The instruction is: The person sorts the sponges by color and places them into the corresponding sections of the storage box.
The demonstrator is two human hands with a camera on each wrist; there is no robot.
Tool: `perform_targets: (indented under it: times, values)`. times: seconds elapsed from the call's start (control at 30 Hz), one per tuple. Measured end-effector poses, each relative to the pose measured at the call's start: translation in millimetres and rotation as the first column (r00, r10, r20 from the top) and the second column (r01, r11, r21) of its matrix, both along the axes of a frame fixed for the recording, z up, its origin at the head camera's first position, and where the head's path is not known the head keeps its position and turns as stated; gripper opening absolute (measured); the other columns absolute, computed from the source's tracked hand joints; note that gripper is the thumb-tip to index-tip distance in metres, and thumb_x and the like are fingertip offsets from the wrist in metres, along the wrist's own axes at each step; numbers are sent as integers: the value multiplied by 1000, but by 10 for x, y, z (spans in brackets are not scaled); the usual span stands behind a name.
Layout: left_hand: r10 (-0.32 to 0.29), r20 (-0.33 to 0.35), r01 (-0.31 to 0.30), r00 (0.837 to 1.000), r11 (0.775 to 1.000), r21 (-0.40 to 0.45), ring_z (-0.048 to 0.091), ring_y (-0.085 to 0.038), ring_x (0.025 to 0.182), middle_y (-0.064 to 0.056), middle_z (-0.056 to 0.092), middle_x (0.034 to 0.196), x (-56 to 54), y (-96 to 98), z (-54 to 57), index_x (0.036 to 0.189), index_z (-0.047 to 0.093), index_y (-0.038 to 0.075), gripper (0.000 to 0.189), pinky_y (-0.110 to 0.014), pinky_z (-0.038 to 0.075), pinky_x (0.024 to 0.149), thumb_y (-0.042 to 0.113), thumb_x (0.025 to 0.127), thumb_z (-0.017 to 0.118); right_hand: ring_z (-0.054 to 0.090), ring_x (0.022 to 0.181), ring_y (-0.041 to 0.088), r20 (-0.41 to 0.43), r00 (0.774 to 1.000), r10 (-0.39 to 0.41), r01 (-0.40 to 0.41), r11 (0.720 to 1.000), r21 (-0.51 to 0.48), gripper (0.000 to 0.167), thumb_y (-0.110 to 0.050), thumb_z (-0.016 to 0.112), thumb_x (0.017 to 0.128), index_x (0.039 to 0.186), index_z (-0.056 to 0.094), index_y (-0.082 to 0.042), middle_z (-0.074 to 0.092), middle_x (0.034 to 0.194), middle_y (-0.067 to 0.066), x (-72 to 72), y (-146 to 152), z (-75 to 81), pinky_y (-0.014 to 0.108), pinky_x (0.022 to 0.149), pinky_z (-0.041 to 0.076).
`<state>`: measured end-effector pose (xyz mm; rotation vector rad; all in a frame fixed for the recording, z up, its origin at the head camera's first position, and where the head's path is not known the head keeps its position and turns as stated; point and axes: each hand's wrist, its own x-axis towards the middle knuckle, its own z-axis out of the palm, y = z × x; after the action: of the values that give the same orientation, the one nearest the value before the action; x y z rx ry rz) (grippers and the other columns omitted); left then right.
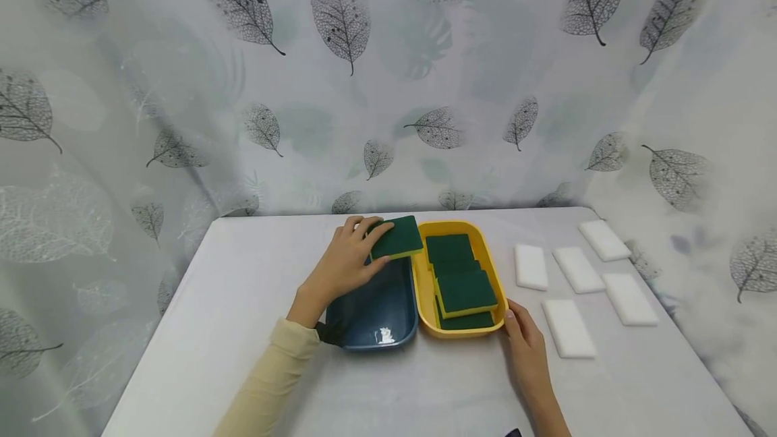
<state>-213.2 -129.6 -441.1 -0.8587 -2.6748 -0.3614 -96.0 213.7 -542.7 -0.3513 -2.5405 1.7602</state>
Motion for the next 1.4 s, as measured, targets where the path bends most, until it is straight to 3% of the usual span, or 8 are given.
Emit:
perform_targets:
  times: [0.13,0.4,0.63,1.13,1.27,1.4]
  values:
    - [-1,59,1,998,1000,-6,47,-33,139,-9,50,155,-26,109,57,156,46,24,64,-57,48,106,43,100,69,44,116,-19,-6,1000,6,-6,1000,-12,61,-52,36,112,156,43,-11,47,161,13,-13,-28,11,-6,91,38]
    - [-22,130,20,991,1000,16,46,-30,142,-8,50,156,-103,383,125,157,45,21,67,-55,48,108,41,98,72,45,120,-14,-5,1000,14,-14,1000,-4,61,-52,36,112,156,43,-12,47,161,11,-26,-41,-4,-5,92,38]
    - [-48,175,52,983,999,-14,48,-29,142,-7,50,156,-140,675,153,158,43,20,70,-53,47,112,44,98,71,44,114,-20,-13,1000,-6,7,1000,29,59,-49,35,112,156,44,-11,49,160,13,1,26,-10,-6,90,37]
    - [-13,242,53,970,986,-157,48,-27,143,-6,48,158,-280,1056,14,159,43,25,71,-49,48,113,50,98,69,45,109,-24,-19,1000,-11,11,1000,17,61,-50,35,112,155,44,-8,49,159,16,1,7,39,-6,89,38]
    - [-10,255,61,967,980,-192,49,-26,142,-5,48,159,-305,1103,-26,159,43,26,69,-48,48,112,52,99,67,46,115,-19,-6,1000,-8,8,1000,16,61,-50,35,112,156,43,-9,49,160,14,3,0,27,-6,89,38]
    - [-3,270,61,963,976,-207,49,-26,143,-4,48,159,-326,1120,-59,159,43,27,69,-49,48,112,54,99,65,50,127,-1,5,1000,-7,7,1000,15,61,-51,34,112,156,43,-11,47,161,13,2,-15,22,-6,89,37]
